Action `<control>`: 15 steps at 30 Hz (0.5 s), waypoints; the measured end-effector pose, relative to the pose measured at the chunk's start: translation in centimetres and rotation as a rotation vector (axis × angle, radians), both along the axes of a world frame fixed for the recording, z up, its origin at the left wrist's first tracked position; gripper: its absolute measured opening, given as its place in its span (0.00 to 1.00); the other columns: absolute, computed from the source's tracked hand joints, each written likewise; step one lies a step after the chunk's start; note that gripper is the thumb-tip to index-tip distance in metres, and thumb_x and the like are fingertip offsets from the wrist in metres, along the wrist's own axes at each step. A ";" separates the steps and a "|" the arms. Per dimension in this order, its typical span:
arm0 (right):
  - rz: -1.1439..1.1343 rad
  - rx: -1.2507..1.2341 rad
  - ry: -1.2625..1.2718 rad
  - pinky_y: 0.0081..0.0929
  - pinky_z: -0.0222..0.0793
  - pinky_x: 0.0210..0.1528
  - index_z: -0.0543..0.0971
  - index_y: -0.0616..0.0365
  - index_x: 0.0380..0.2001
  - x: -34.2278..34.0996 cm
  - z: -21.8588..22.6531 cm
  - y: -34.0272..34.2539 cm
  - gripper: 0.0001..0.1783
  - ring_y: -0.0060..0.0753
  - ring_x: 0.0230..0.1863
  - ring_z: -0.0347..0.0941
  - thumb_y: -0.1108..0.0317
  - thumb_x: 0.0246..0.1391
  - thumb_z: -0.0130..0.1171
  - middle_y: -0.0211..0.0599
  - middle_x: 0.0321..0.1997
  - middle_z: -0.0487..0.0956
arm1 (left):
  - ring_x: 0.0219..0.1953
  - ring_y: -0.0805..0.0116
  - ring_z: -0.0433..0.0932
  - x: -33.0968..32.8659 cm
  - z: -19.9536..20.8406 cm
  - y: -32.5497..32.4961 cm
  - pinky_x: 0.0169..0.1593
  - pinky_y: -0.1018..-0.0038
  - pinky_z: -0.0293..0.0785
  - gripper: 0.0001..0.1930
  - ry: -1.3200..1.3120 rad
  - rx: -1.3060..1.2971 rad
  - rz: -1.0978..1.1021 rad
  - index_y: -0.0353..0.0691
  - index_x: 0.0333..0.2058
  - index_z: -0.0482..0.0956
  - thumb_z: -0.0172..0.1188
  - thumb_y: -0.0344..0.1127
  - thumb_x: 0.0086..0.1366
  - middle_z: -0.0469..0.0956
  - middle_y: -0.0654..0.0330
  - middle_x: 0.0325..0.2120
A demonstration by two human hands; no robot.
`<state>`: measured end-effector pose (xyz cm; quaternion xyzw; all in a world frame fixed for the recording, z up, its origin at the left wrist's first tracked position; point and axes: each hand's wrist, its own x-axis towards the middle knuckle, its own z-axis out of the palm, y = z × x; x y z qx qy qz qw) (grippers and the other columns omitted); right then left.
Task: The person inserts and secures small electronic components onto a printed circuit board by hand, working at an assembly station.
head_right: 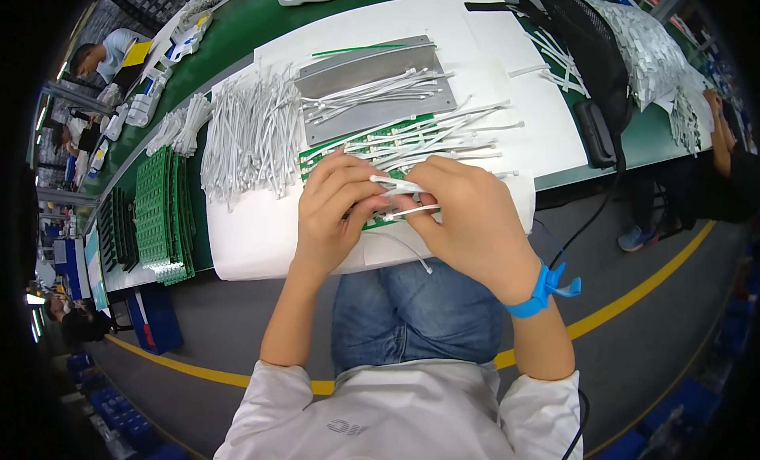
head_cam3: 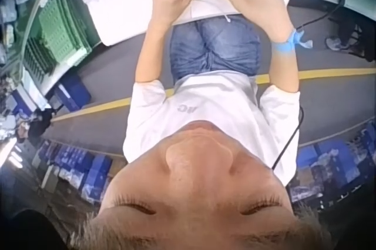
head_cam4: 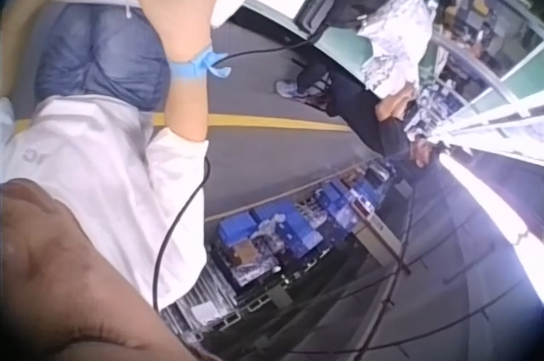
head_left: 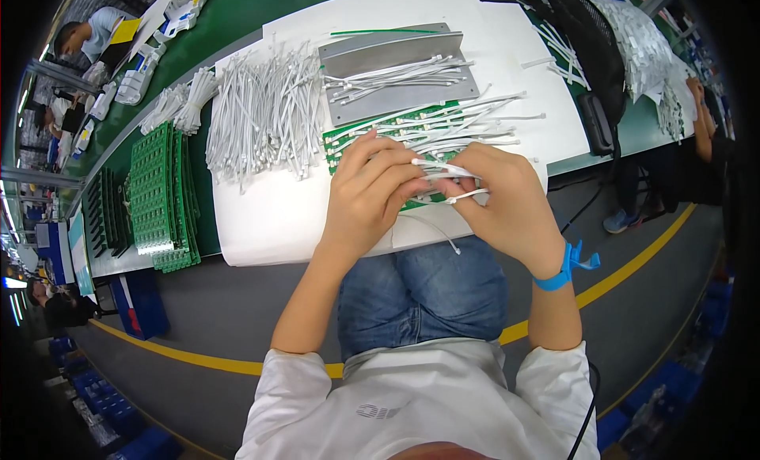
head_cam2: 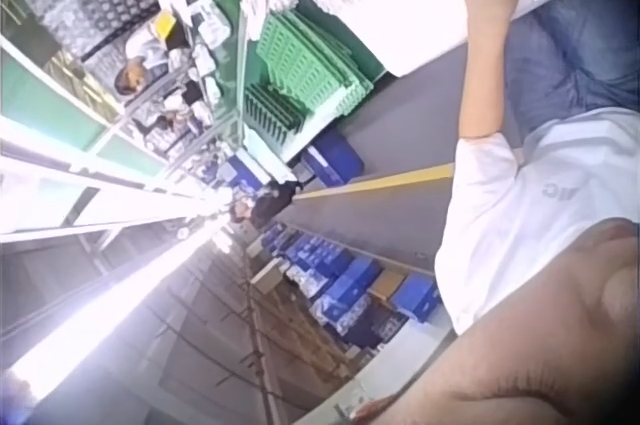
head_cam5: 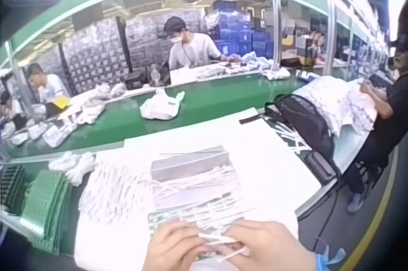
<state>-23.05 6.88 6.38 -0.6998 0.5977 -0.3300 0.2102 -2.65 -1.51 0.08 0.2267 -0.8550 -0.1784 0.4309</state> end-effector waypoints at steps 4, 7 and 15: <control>-0.035 0.014 -0.411 0.30 0.70 0.27 0.85 0.66 0.38 0.6 -1.8 -0.8 0.08 0.31 0.24 0.75 0.73 0.58 0.70 0.42 0.27 0.81 | 0.50 0.57 0.81 0.0 -0.1 -0.2 0.64 0.50 0.75 0.10 0.026 0.020 0.011 0.41 0.37 0.86 0.76 0.34 0.58 0.84 0.63 0.40; 0.002 0.114 -0.431 0.24 0.68 0.27 0.84 0.67 0.37 0.1 -1.6 -0.8 0.10 0.24 0.24 0.72 0.71 0.57 0.73 0.40 0.26 0.80 | 0.48 0.56 0.81 0.2 -0.1 -0.4 0.64 0.50 0.74 0.11 0.034 0.083 -0.017 0.40 0.36 0.86 0.77 0.35 0.57 0.84 0.64 0.39; -0.096 0.144 -0.277 0.19 0.69 0.29 0.86 0.68 0.38 0.5 -1.9 -1.4 0.07 0.14 0.26 0.67 0.74 0.63 0.70 0.31 0.25 0.79 | 0.58 0.53 0.77 0.4 -0.2 -0.3 0.69 0.46 0.68 0.16 -0.082 0.041 -0.038 0.45 0.40 0.87 0.80 0.42 0.55 0.80 0.62 0.51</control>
